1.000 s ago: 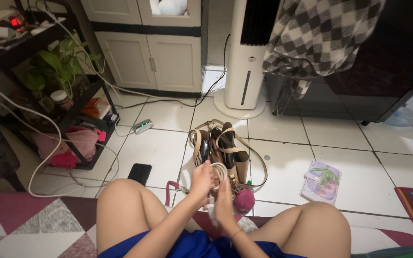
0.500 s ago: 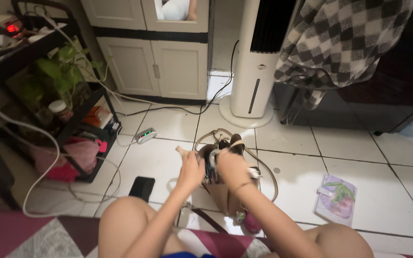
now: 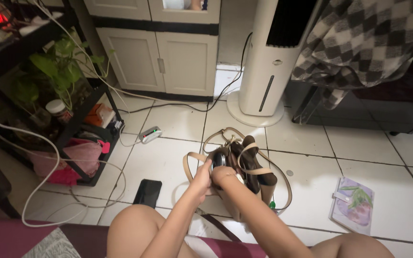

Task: The person sits on the floor and packs a handbag, placing a pink bottle, small containers, keys, a wallet, a phone, and other small personal items into it one at a time. They then handle a pair of shoes and continue arranging items in the bag.

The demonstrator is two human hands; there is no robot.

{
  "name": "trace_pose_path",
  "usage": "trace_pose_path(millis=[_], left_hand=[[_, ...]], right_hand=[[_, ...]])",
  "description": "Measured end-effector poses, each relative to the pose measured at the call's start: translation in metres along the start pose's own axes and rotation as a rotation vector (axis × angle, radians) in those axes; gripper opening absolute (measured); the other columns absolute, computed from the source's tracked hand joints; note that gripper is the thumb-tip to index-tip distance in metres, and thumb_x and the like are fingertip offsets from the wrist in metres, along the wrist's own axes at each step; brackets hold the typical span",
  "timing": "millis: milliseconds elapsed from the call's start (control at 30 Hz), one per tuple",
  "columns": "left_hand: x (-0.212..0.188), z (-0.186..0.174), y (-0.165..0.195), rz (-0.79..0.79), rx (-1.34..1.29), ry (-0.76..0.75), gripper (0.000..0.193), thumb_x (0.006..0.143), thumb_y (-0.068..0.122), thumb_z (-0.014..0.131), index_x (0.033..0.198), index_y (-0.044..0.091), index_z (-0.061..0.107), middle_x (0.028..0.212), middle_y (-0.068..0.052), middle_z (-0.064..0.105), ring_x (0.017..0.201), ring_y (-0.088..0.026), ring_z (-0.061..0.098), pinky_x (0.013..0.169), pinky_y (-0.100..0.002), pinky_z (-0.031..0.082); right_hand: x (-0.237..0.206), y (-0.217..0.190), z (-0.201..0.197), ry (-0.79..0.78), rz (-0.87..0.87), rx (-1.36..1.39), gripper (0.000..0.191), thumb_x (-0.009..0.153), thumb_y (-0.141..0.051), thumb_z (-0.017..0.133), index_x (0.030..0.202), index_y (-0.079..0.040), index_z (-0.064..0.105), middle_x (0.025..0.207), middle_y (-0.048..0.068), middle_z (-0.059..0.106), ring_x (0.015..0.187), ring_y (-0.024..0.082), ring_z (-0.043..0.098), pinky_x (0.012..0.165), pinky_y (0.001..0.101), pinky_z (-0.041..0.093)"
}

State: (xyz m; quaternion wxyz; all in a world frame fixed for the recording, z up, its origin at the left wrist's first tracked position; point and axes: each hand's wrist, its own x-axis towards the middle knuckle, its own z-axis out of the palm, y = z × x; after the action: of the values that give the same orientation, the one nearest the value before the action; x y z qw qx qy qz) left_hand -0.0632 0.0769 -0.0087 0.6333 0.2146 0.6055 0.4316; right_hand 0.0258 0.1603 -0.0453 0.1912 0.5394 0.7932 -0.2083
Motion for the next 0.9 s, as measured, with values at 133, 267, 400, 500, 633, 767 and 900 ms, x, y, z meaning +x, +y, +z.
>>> trace_pose_path(millis=[133,267,400,500,633,767,900], left_hand=[[0.011,-0.003,-0.004,-0.012,-0.058,-0.046,0.078,0.095,0.059,0.041,0.159,0.016,0.027,0.16,-0.021,0.04,0.132,-0.038,0.05,0.118,-0.05,0.032],[0.033,-0.007,-0.019,-0.028,-0.041,-0.045,0.086,0.097,0.064,0.044,0.162,0.012,0.023,0.16,-0.024,0.031,0.138,-0.042,0.048,0.122,-0.048,0.029],[0.053,-0.01,-0.03,-0.009,-0.059,-0.102,0.084,0.094,0.064,0.044,0.159,0.013,0.031,0.155,-0.025,0.045,0.139,-0.042,0.047,0.12,-0.052,0.033],[0.056,-0.012,-0.033,-0.033,0.033,-0.138,0.084,0.092,0.066,0.04,0.155,0.01,0.041,0.155,-0.018,0.049,0.14,-0.039,0.044,0.119,-0.053,0.024],[0.053,-0.009,-0.025,-0.068,0.084,-0.16,0.082,0.092,0.065,0.04,0.154,0.012,0.041,0.154,-0.017,0.05,0.136,-0.038,0.046,0.118,-0.055,0.022],[0.05,-0.003,-0.022,-0.038,0.009,-0.187,0.076,0.095,0.058,0.045,0.151,0.006,0.043,0.151,-0.021,0.054,0.126,-0.037,0.057,0.116,-0.047,0.034],[0.048,0.007,-0.036,0.056,-0.165,-0.33,0.066,0.098,0.043,0.05,0.151,0.003,0.047,0.151,-0.022,0.05,0.124,-0.029,0.059,0.114,-0.042,0.042]], right_hand=[[-0.004,0.017,0.017,0.06,0.016,0.191,0.035,0.085,-0.011,0.072,0.119,-0.001,0.071,0.12,0.024,0.072,0.114,0.036,0.071,0.095,0.0438,0.057],[-0.003,0.018,0.008,-0.009,-0.033,0.147,0.028,0.088,-0.011,0.069,0.115,-0.002,0.074,0.121,0.023,0.07,0.114,0.038,0.069,0.094,0.0449,0.056],[-0.024,0.026,-0.031,-0.061,-0.283,-0.153,0.025,0.087,-0.009,0.064,0.108,-0.001,0.074,0.116,0.023,0.071,0.107,0.037,0.071,0.091,0.0462,0.056],[-0.069,0.068,-0.056,0.223,-0.335,0.086,0.021,0.083,-0.013,0.064,0.097,-0.005,0.077,0.099,0.023,0.074,0.093,0.037,0.072,0.083,0.0461,0.058],[-0.114,0.087,-0.052,0.202,-0.344,0.04,0.016,0.084,-0.013,0.067,0.09,0.0,0.073,0.091,0.023,0.073,0.087,0.037,0.072,0.079,0.0473,0.057],[-0.144,0.098,-0.025,0.447,-0.769,0.226,0.02,0.074,0.001,0.062,0.086,-0.001,0.078,0.103,0.024,0.068,0.094,0.04,0.065,0.083,0.0479,0.051],[-0.148,0.118,-0.024,0.505,-0.569,0.315,0.029,0.077,-0.002,0.06,0.101,-0.005,0.077,0.101,0.019,0.069,0.099,0.036,0.065,0.089,0.0434,0.051]])
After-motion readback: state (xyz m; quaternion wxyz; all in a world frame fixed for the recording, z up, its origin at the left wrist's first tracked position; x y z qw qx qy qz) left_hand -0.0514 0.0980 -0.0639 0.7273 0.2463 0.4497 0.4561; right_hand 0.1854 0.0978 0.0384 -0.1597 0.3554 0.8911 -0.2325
